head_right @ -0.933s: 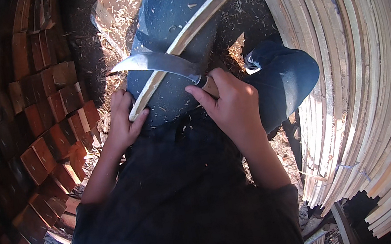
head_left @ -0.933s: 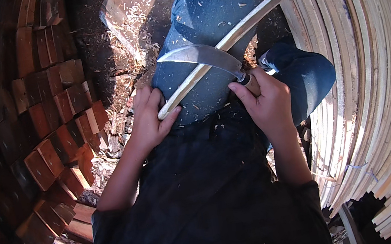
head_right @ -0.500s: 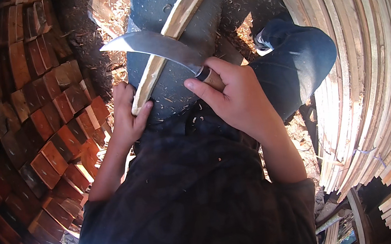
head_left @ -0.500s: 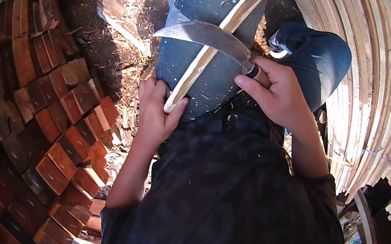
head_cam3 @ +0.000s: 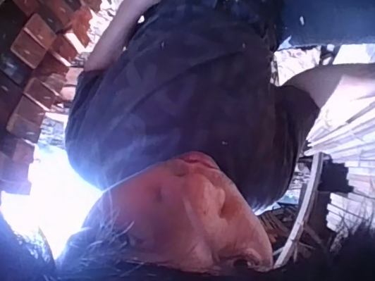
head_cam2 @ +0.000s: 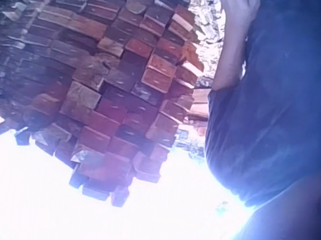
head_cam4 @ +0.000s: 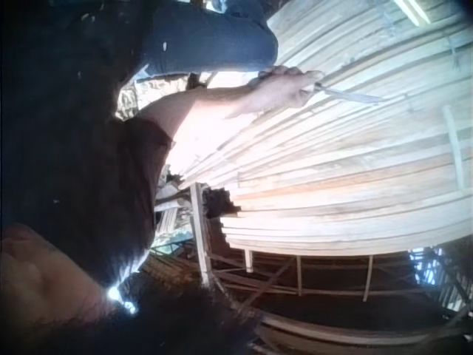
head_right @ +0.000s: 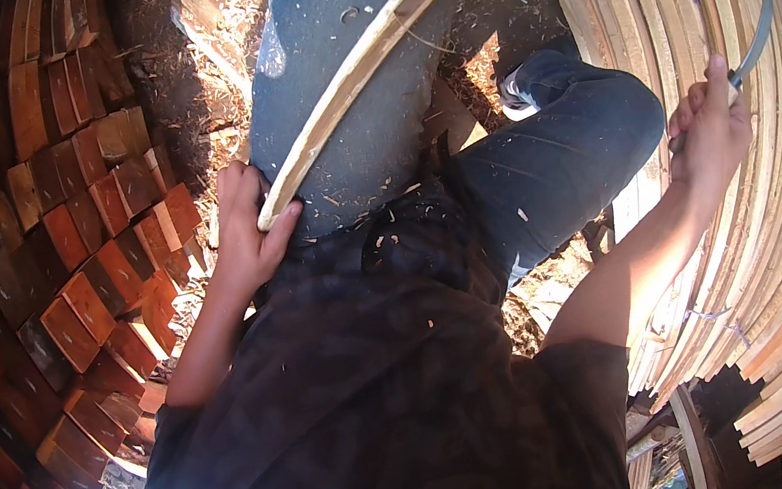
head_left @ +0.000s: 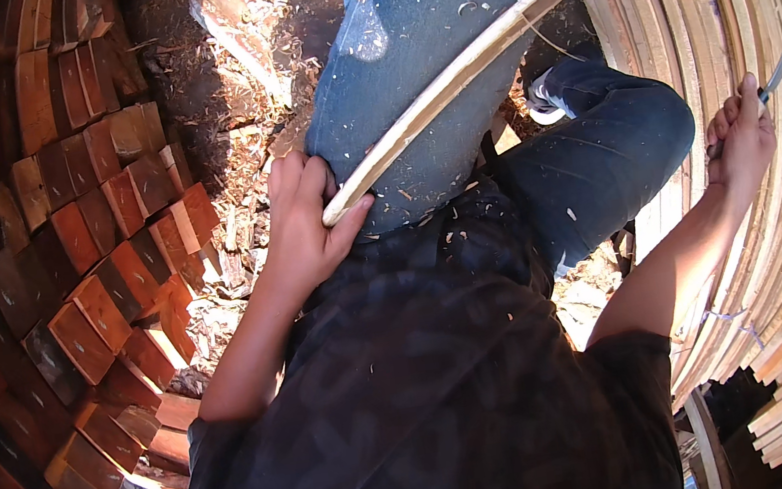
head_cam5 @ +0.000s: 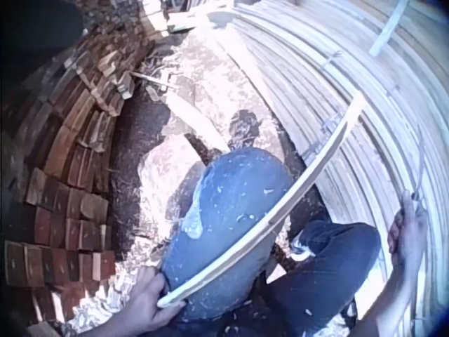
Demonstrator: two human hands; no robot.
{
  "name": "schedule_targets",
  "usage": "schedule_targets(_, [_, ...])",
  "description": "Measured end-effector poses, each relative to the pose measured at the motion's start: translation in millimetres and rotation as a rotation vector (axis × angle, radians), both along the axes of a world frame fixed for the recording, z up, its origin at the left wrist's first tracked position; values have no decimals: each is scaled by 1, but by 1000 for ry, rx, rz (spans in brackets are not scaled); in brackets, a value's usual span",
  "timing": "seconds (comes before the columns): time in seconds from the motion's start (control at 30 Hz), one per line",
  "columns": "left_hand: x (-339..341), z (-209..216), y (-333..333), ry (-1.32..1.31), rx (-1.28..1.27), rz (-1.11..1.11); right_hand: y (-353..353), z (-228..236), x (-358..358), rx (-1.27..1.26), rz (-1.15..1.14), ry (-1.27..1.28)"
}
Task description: The person sits on the ground outdoors and uses a curved knife to shave thin strips from a long wooden plank resting on their lap. They repeatedly draw the knife along the plank to remove shavings, occasionally pausing to inspect the plank's surface.
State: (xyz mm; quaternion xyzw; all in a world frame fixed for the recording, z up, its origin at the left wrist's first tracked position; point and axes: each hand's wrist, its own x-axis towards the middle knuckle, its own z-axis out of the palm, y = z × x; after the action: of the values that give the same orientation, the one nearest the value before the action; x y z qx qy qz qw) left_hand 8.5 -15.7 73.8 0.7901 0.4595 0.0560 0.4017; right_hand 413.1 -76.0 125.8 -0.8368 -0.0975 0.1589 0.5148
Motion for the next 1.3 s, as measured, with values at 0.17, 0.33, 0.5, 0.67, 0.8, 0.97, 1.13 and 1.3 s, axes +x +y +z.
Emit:
schedule_targets(0.17, [0, 1, 4, -17, 2, -19, -42, 19, 15, -42, 110, -3])
schedule_targets(0.33, [0, -3, 0, 2, -4, -13, -48, -12, -78, -71, 653, 284])
schedule_targets(0.5, [2, -3, 4, 1, 7, -25, -3, -12, -150, -97, 933, 209])
schedule_targets(0.67, [2, -4, 4, -9, 20, -34, 11, -14, -129, -143, 886, -48])
schedule_targets(0.8, [0, -4, 1, 7, 18, -23, 15, -22, -71, 37, 270, 86])
schedule_targets(0.97, [0, -2, 4, 1, 11, -36, -38, 7, 27, -62, -82, -14])
schedule_targets(1.13, [4, -1, 4, -6, 5, -40, -47, 2, -42, -92, 453, 172])
schedule_targets(1.3, [3, -6, 2, -24, 46, -53, -1, -15, -143, -107, 996, 144])
